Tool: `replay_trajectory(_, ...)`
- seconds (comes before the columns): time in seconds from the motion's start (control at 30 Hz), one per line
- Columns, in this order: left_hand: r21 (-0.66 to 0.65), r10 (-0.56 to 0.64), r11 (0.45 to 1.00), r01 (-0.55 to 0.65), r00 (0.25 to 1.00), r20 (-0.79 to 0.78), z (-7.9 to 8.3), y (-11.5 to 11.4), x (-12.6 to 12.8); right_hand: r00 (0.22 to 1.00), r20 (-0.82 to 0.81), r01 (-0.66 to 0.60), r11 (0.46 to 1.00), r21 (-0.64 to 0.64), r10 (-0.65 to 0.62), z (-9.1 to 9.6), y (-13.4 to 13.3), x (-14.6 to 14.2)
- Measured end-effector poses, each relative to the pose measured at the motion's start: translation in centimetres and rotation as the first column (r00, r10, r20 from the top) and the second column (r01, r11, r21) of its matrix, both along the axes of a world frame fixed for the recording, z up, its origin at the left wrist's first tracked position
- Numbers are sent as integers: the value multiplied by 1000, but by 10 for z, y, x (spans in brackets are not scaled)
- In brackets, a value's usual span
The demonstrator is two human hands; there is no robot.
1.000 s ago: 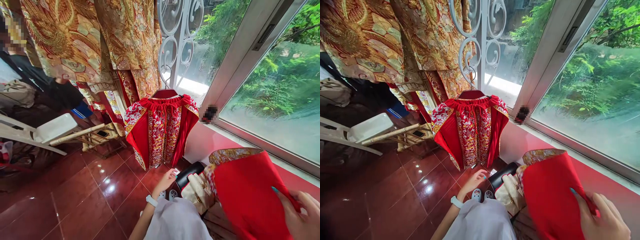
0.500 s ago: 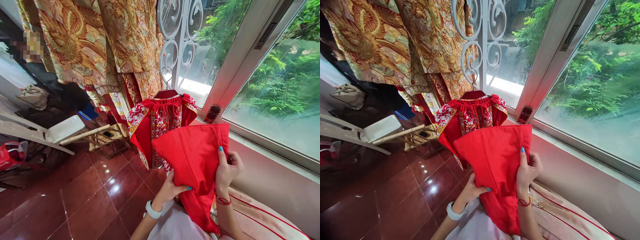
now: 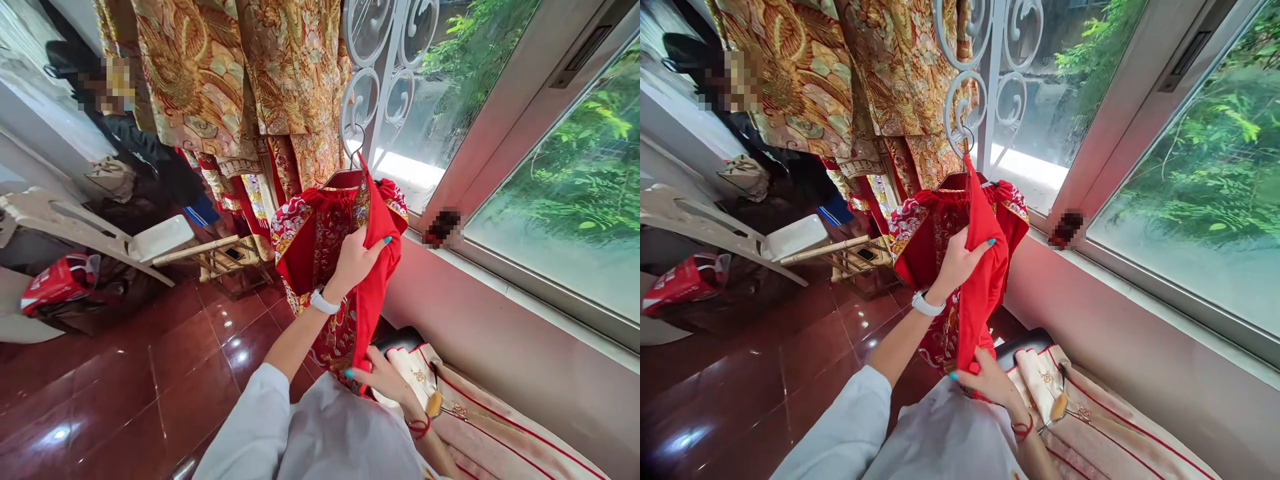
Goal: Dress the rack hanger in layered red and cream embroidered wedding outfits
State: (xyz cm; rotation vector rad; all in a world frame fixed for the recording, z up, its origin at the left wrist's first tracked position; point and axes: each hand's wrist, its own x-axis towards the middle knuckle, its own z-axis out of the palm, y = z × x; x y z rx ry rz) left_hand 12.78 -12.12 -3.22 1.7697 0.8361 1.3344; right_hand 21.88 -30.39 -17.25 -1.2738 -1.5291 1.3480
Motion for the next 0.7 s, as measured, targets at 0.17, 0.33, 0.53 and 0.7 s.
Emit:
replay_trajectory(0.17,-72,-316,948,311,946,-75,-1,-17,-7,979,10,198,955,222,-205,31,52,-21)
replay_trajectory(0.33,19,43,999,-40,975,-216,-72,-102,-67,762,-232,641,754,141,-604,59,111,-6)
replay_trajectory(0.53,-112,495,809,-578,771,-401,-235,-144,-64,560,-535,669,726,-159,-633,88,135,-3)
replay_trajectory(0.7,-126,533,772,-623,743,-404,-263,-118,-51,385,-676,684,686,-249,-628,103,132,-13)
